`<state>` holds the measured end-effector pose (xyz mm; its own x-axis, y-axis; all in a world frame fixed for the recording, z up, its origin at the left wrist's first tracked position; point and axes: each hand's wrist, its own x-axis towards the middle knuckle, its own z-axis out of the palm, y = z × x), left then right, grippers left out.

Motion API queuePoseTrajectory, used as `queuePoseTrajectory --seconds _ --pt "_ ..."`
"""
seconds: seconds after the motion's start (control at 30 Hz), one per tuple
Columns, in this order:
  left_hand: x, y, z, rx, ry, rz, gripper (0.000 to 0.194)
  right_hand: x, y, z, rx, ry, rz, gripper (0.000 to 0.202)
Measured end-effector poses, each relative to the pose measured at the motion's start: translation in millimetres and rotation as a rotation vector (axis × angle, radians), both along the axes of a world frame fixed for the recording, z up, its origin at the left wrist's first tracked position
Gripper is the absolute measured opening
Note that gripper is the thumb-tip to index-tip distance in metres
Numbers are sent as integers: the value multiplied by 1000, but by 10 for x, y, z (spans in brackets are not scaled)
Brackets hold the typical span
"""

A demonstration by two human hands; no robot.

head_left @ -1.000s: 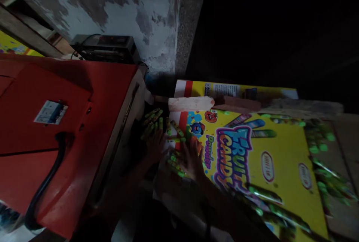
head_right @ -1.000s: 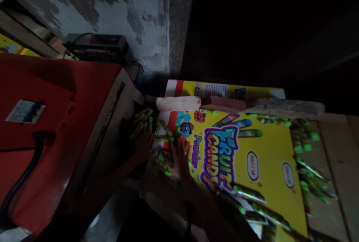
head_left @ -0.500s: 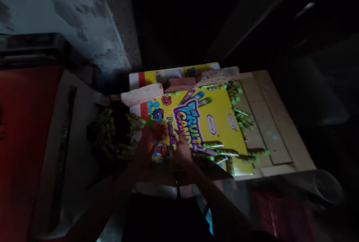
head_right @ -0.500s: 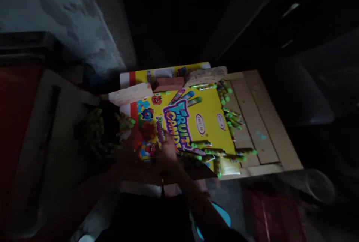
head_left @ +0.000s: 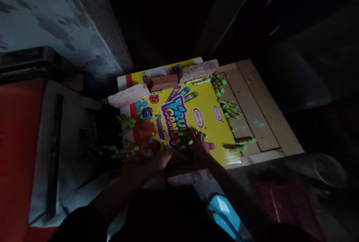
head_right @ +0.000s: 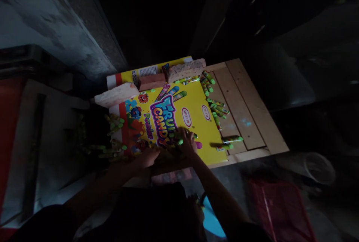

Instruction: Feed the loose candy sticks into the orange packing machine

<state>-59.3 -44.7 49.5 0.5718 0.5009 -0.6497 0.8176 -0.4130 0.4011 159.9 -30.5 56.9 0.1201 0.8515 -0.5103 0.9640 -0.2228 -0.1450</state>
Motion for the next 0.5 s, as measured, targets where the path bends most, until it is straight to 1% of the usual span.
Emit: queuePoseTrajectory --seconds 0.07,0.13,0.23,0.33,0.43,0.5 --pt "-106 -72 23 15 47 26 45 -293 74 -16 -8 22 75 71" --pt "-234 -105 20 36 100 81 44 -576 108 -45 -26 34 128 70" --pt "-535 -28 -22 72 166 189 42 -1005 102 -104 -33 44 157 73" --pt "-1001 144 -74 105 200 308 39 -1481 95 -180 -1 97 129 81" --pt "-1547 266 -107 139 220 433 37 -2018 131 -265 61 211 97 80" --pt "-1886 279 -109 177 236 523 37 -2364 167 -299 91 288 148 76"
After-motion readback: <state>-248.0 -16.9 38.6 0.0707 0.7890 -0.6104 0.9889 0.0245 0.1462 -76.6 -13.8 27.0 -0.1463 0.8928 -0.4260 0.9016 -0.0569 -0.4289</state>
